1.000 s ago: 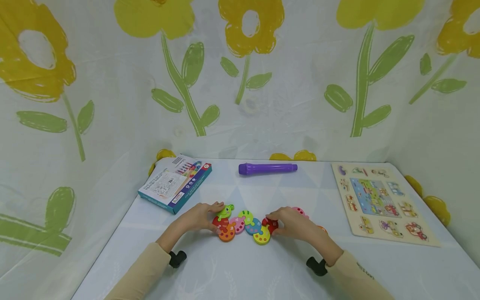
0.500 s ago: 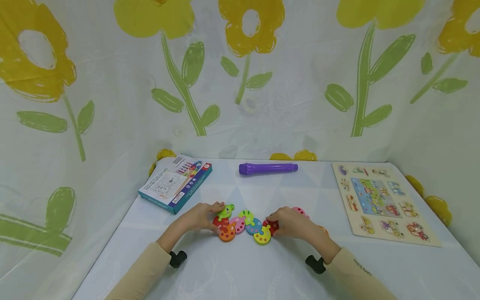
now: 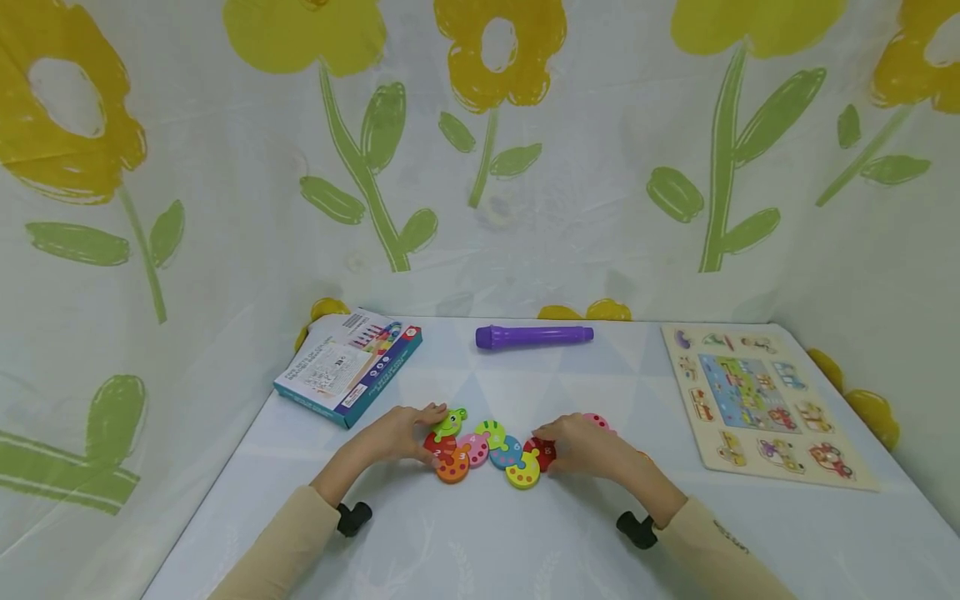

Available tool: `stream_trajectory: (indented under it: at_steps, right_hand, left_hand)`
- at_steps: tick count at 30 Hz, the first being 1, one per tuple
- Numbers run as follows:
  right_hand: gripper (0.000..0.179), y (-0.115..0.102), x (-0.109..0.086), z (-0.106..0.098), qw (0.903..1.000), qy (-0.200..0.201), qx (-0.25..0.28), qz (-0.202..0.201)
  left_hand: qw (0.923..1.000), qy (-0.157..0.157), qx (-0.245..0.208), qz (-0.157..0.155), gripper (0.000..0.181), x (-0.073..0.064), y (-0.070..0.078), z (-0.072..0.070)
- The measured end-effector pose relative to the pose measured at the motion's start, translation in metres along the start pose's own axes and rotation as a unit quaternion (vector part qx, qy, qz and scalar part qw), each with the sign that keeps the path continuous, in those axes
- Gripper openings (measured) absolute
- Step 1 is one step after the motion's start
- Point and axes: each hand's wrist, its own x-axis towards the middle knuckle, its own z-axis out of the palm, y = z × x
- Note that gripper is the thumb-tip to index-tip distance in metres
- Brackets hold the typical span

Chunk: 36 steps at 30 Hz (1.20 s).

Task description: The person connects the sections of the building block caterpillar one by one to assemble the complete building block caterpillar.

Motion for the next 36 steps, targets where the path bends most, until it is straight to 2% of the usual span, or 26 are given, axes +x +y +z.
stream_trajectory:
  at_steps: [8,15,22,30,36]
  right_hand:
    - [0.048,0.003,-0.01,-0.007,0.9997,0.008,0.023,0.007]
    - [0.048,0.017,-0.02,-0.013,0.999,0.013,0.036,0.021]
    - [0.048,0.031,-0.03,-0.019,0.9975,0.03,0.063,0.008]
    - [0.046,0.045,-0.038,-0.026,0.998,0.043,0.044,-0.012]
    - [0.045,0.057,-0.044,-0.029,0.9968,0.047,0.065,0.003]
  left_hand:
    - [1.0,0.0,0.005,-0.003,0.077,0.001,-0.001,0.001]
    - [1.0,0.002,0.006,-0.002,0.077,0.0,-0.001,0.001]
    - [1.0,0.002,0.005,0.002,0.077,0.001,-0.001,0.002]
    - [1.0,0.001,0.008,0.002,0.077,0.0,-0.001,0.001]
    - [1.0,-0.002,0.007,-0.001,0.077,0.0,-0.001,0.001]
